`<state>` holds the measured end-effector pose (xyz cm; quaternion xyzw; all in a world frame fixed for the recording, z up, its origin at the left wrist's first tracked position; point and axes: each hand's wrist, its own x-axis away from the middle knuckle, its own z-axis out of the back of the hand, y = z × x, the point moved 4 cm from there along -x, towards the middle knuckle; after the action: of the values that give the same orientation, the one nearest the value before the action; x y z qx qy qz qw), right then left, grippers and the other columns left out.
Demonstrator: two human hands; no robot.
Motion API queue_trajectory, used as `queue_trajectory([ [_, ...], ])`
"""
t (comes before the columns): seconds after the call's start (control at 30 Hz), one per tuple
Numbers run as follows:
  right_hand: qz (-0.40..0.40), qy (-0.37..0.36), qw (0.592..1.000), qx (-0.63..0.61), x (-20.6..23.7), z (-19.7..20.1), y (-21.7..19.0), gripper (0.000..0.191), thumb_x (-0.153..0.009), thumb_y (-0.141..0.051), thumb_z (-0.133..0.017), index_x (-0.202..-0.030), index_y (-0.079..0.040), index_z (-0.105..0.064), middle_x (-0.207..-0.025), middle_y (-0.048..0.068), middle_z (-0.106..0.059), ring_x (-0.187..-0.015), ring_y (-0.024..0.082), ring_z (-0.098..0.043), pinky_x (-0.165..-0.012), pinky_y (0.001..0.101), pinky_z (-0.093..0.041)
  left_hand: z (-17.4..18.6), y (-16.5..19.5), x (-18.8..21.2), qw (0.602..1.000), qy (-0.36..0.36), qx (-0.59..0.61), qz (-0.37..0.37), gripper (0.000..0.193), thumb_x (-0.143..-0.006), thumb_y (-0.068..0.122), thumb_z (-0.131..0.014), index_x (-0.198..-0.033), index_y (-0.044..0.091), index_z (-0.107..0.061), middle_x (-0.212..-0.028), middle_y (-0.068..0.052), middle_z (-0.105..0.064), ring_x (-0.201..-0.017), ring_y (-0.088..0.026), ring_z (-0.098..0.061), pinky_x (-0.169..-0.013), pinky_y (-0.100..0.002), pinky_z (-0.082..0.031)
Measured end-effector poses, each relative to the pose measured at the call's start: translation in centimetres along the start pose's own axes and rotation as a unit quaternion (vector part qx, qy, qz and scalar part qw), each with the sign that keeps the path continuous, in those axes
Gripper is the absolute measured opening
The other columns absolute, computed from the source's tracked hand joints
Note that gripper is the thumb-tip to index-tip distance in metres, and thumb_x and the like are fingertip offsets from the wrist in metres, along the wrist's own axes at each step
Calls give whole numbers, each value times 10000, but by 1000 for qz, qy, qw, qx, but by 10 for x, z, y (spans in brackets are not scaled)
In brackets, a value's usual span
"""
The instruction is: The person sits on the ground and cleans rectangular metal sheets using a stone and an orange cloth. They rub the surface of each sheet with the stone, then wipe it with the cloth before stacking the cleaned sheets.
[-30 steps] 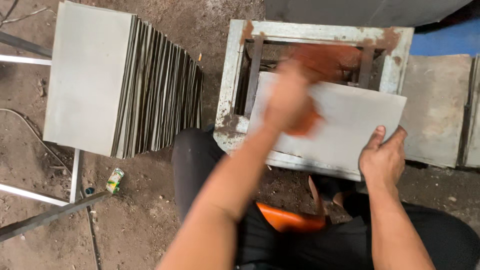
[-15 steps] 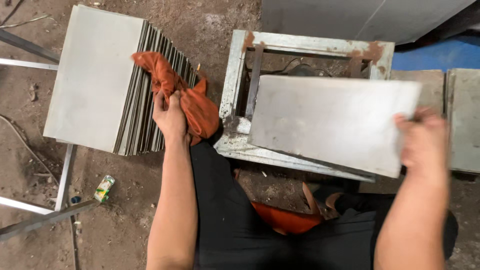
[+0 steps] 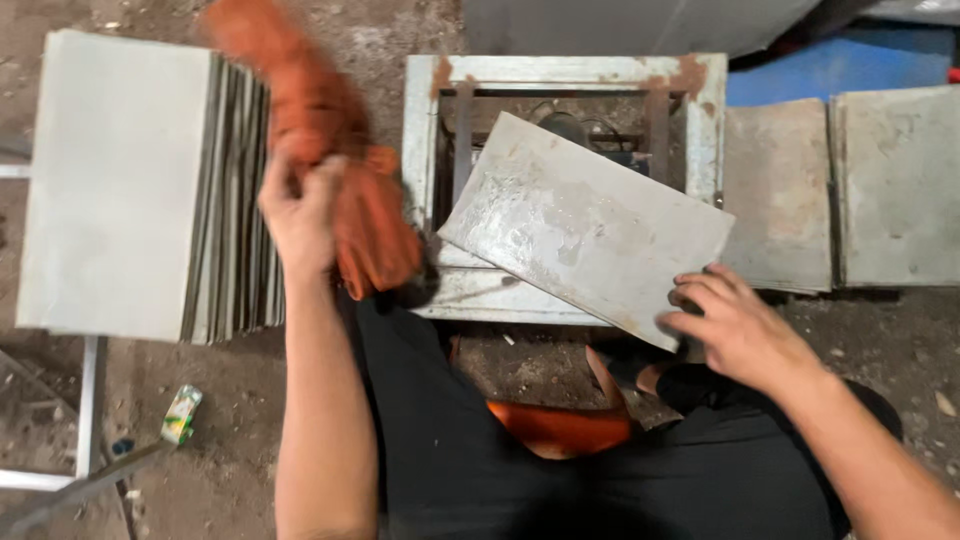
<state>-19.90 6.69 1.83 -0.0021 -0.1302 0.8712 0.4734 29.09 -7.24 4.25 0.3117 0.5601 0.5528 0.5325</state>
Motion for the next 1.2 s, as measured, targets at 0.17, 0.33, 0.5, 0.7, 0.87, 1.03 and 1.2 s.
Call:
queue_trajectory([
  [0.17,-364,172,887,-227,-12,-16,63,689,-1108,-462,-570,-1503,61,-357,-1454,377,-425,-1252,508,-526,-992,550,-460,-103,6,-16,947,-195,-215,-137,458,-911,176,-807,-1349,98,-700,-1279,-181,-666,-1229,-297,-617,-1078,-413,-523],
  [0.33,-497,124,825,-239,-34,-72,52,744,-1080,-557,-420,-1538,17,-299,-1183,399,-630,-1114,565,-607,-980,576,-472,-191,9,32,880,-154,-448,-25,593,-711,377,-797,-1240,119,-723,-1259,-315,-563,-1069,-458,-583,-800,-523,-553],
  [0.5,-557,98,792,-232,-33,-66,49,655,-1070,-481,-430,-1506,0,-346,-1097,418,-645,-1046,592,-615,-938,613,-470,-299,57,157,892,-266,-337,-142,438,-659,327,-747,-1084,223,-748,-1160,-230,-631,-1068,-456,-595,-909,-539,-521],
  [0.7,-566,131,787,-207,-45,-49,34,568,-1143,-433,-374,-1409,68,-383,-1037,395,-656,-983,583,-623,-890,634,-465,-209,31,105,905,-279,-321,-30,363,-907,89,-586,-1227,183,-730,-1205,-81,-701,-1093,-311,-678,-907,-462,-579],
  [0.87,-577,137,778,-208,-47,-47,25,550,-1139,-424,-361,-1397,60,-396,-1075,361,-655,-998,560,-630,-859,632,-474,-171,39,82,889,-137,-437,-29,351,-786,214,-750,-1109,78,-726,-1176,-258,-640,-975,-414,-634,-797,-521,-549],
  [1.03,-517,140,813,-227,-48,-31,25,563,-1064,-458,-488,-1344,29,-459,-1074,362,-660,-1012,568,-627,-859,614,-495,-287,65,184,896,-279,-321,-131,318,-780,290,-723,-1071,172,-676,-1144,-204,-650,-1003,-402,-633,-847,-506,-533],
  [1.2,-527,150,803,-232,-47,-35,28,486,-1167,-355,-384,-1357,92,-412,-973,382,-658,-900,581,-647,-794,618,-510,-220,50,118,904,-197,-354,-139,165,-862,125,-680,-1013,187,-698,-1025,-41,-675,-1014,-288,-674,-915,-461,-572],
])
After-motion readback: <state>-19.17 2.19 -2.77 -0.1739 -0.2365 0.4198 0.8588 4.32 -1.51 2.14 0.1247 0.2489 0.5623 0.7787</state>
